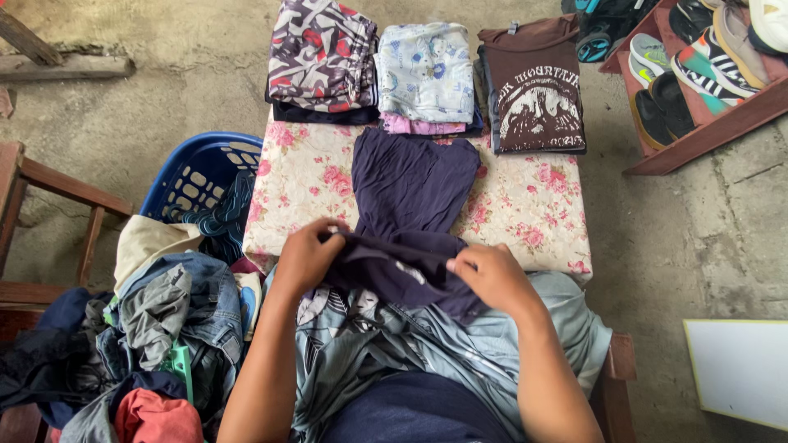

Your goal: The person folds a light-colored patterned cloth and a dark purple top on a floral-patterned table. They smooth and align the items, fold them into neat rectangles, and place them on a stack of previously folded clothes.

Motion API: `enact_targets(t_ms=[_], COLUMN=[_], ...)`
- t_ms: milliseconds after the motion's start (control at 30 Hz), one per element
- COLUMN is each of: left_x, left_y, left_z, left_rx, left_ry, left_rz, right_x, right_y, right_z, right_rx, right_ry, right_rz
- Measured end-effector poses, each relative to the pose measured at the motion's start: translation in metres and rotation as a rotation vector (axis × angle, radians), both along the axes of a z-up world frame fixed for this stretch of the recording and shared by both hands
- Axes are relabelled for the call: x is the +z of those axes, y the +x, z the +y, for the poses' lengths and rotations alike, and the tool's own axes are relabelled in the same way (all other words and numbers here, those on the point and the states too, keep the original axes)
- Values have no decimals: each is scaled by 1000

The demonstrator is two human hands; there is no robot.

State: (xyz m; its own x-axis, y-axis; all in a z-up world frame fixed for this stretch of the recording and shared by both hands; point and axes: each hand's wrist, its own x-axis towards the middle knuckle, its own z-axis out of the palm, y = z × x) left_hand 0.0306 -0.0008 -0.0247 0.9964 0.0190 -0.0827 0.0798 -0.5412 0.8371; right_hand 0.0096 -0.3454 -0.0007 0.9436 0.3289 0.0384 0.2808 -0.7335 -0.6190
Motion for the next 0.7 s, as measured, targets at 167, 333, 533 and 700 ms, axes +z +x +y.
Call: enact_targets(t_ms=[167, 333, 533, 700], left_x=[-29, -40, -53, -48], left_y=[41, 65, 73, 67], left_z=[-16, -31, -35, -44], left_rx=[90, 193, 193, 200], left_ry=[394, 279, 218, -80], left_rz=[-416, 100, 61, -12], right_x=[-32, -70, -93, -67], right_y=[40, 60, 62, 45], right_z=[-2, -8, -6, 5], right_rx=[-308, -298, -311, -316], right_ry=[-93, -150, -154, -71], right_rz=[246, 219, 246, -22])
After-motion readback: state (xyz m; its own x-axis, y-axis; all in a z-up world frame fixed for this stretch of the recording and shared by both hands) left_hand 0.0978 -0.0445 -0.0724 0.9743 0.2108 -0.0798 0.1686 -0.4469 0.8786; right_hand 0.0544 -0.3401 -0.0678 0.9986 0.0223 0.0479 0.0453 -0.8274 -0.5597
